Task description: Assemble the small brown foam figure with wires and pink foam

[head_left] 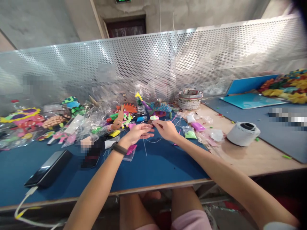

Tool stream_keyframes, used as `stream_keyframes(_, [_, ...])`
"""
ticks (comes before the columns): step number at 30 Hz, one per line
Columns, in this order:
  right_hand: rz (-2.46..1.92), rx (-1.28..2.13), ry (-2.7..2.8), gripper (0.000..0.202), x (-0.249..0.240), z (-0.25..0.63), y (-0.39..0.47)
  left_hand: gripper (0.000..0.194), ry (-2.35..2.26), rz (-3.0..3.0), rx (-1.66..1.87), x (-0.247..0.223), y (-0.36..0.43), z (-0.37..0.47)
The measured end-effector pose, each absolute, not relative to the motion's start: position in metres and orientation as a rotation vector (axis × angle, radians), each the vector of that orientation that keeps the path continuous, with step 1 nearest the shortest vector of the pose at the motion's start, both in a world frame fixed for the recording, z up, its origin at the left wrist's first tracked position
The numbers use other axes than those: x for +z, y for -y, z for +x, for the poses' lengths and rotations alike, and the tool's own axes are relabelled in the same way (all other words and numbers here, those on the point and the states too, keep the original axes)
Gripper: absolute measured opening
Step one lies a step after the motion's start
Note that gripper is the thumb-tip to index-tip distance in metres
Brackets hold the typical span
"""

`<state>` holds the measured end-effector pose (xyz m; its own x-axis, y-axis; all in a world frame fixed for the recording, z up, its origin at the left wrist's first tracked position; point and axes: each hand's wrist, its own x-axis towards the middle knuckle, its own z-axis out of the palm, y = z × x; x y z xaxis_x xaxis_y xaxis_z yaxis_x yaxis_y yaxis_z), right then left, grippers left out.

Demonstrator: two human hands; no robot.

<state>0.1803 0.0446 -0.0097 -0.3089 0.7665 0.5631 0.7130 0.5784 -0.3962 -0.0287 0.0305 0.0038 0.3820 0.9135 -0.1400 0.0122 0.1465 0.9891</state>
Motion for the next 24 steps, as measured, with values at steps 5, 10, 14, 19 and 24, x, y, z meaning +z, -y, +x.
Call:
stream_keyframes(5, [-1.189, 0.109, 1.944, 0.035, -0.011, 0.187, -0.053, 0.023, -0.923, 1.198, 0.882, -0.005, -0.036, -0.026])
stream_keyframes(10, [-1.185, 0.139, 1.897, 0.037, -0.01, 0.193, -0.058, 0.025, -0.997, 1.2, 0.89, -0.003, -0.035, -0.026])
stream_keyframes(14, [-1.206, 0.119, 1.886, 0.037, -0.011, 0.194, -0.059, 0.028, -1.101, 1.296, 0.89, 0.002, -0.031, -0.023])
stream_keyframes(19, [-1.176, 0.077, 1.894, 0.035, -0.007, 0.198, -0.061, 0.037, -1.128, 1.415, 0.906, 0.002, -0.032, -0.023])
stream_keyframes(24, [-1.037, 0.102, 2.03, 0.036, 0.0, 0.203, -0.061, 0.04, -1.15, 1.569, 0.957, 0.003, -0.034, -0.027])
